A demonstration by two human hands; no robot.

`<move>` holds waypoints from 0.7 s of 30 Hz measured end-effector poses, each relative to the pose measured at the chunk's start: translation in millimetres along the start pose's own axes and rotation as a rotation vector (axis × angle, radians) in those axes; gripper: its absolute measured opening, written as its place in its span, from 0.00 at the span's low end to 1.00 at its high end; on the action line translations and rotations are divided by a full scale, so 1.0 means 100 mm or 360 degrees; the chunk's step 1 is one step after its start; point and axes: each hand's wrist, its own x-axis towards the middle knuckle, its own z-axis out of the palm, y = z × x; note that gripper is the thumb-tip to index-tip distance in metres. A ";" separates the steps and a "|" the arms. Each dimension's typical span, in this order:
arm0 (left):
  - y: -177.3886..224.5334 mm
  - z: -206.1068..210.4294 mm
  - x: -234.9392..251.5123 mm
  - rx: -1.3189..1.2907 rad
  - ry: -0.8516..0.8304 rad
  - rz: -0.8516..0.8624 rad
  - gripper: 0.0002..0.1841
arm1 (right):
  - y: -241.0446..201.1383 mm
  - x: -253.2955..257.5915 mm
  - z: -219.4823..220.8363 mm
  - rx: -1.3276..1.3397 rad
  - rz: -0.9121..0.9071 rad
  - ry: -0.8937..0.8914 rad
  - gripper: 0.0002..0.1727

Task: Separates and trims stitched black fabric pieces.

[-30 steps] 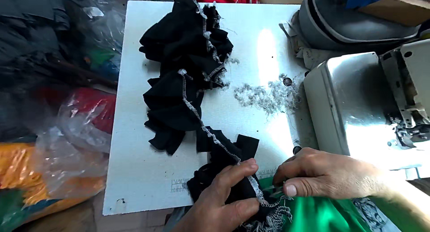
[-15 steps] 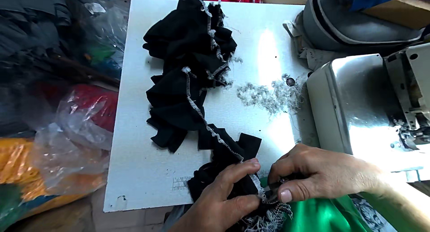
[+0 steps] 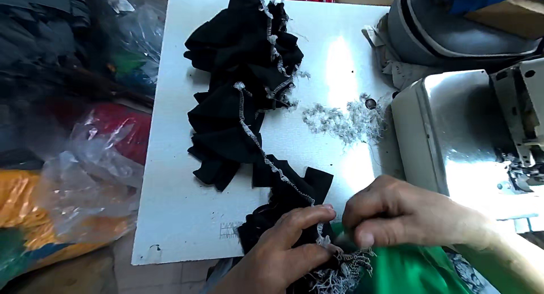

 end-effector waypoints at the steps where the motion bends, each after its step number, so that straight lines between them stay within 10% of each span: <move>1: 0.01 0.00 0.00 0.0007 -0.0003 -0.0002 0.12 | -0.02 0.01 0.00 -0.0008 0.0043 0.0160 0.26; 5: 0.00 0.03 0.01 0.0016 -0.0006 0.0040 0.13 | -0.11 0.27 0.06 -0.0225 0.0419 0.0535 0.21; 9: 0.02 0.02 0.01 0.0010 -0.0041 0.0029 0.15 | -0.13 0.59 0.13 -0.0438 0.0764 0.0113 0.18; 21: 0.04 -0.11 -0.17 -0.0300 0.0284 -0.0091 0.16 | -0.11 0.36 -0.06 -0.0186 0.0258 0.0697 0.05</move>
